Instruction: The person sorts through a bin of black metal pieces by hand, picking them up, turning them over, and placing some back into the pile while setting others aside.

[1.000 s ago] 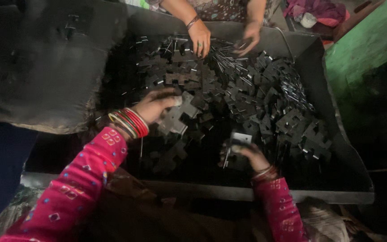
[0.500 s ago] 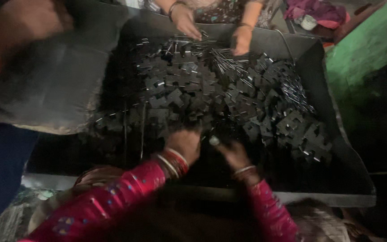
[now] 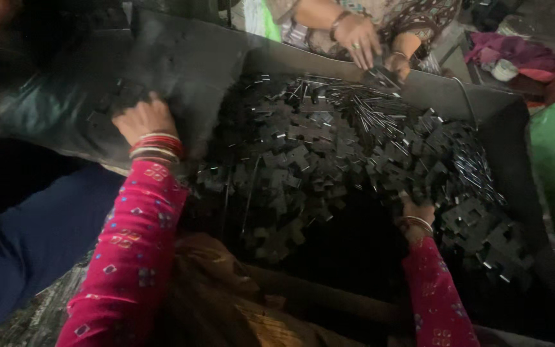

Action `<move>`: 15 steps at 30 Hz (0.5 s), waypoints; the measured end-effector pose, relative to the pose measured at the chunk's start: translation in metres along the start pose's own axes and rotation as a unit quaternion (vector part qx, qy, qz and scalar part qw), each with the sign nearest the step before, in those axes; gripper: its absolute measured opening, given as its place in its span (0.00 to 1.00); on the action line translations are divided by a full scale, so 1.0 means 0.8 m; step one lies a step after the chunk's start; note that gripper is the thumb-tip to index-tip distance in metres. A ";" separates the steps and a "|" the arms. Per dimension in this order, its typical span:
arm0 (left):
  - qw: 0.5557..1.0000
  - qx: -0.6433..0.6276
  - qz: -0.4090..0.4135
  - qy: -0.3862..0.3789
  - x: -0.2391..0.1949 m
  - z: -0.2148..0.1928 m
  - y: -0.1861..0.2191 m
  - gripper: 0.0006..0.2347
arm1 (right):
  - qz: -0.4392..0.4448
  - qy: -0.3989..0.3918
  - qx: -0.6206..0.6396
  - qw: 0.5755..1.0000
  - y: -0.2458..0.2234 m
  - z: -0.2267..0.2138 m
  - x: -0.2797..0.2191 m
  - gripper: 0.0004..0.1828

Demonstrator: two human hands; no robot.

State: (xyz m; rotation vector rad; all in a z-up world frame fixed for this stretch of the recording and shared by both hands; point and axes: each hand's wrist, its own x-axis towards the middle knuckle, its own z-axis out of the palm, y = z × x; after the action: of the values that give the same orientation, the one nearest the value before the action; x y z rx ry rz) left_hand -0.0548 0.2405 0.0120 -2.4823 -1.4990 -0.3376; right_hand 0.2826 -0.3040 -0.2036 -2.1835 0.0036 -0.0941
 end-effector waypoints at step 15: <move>0.810 -0.006 0.453 -0.373 -0.305 -0.032 0.223 0.09 | -0.127 -0.023 0.126 0.984 -0.115 -0.113 -0.111 0.11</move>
State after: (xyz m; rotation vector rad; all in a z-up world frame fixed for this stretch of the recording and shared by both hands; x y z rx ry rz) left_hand -0.0090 -0.0527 -0.0515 -3.1201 -0.2297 0.8749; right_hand 0.1850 -0.3210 -0.0824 -1.9238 -0.2979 -0.1792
